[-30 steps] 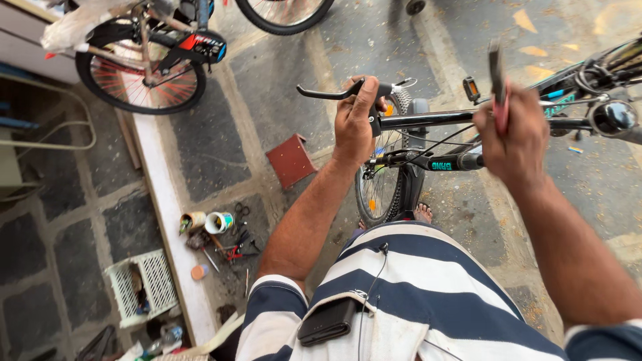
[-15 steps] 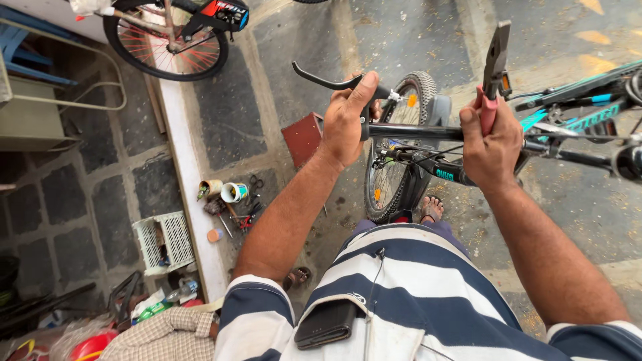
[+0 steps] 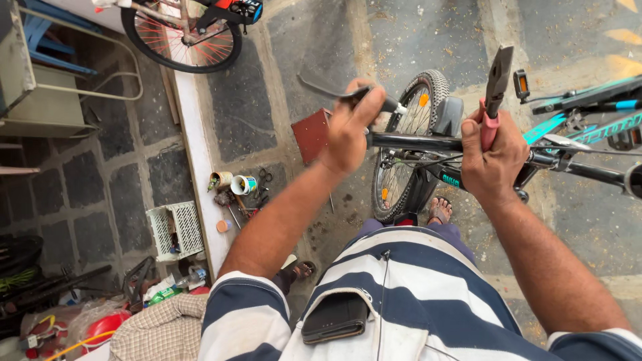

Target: The person adjusts the bicycle brake caliper using pliers and a screwdriver, tightening screws and manipulating the brake cable. They repeatedly test the brake lever and make fine adjustments to the mechanism.

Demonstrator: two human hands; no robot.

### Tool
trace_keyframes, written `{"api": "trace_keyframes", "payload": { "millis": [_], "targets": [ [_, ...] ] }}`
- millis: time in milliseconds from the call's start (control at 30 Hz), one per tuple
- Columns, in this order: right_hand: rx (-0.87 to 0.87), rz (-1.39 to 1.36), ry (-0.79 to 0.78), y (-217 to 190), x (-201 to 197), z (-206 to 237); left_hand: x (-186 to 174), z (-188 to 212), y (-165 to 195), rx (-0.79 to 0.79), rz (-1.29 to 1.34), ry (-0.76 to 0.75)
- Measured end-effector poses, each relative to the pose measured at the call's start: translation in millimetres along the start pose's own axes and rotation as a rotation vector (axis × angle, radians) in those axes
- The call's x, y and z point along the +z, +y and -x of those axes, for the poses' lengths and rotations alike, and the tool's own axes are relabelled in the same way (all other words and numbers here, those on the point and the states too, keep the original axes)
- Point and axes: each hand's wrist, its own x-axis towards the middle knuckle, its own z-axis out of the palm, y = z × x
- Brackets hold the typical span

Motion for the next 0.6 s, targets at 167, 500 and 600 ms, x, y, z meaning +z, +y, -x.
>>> {"api": "trace_keyframes", "payload": {
  "millis": [167, 500, 600],
  "targets": [
    [-0.047, -0.038, 0.011, 1, 2, 4, 3, 0, -5, -0.079, 0.043, -0.007],
    [-0.037, -0.117, 0.006, 16, 6, 4, 1, -12, -15, -0.145, 0.137, -0.117],
    [-0.033, -0.166, -0.002, 18, 5, -1, -1, -9, -17, -0.175, 0.347, -0.141]
  ]
}}
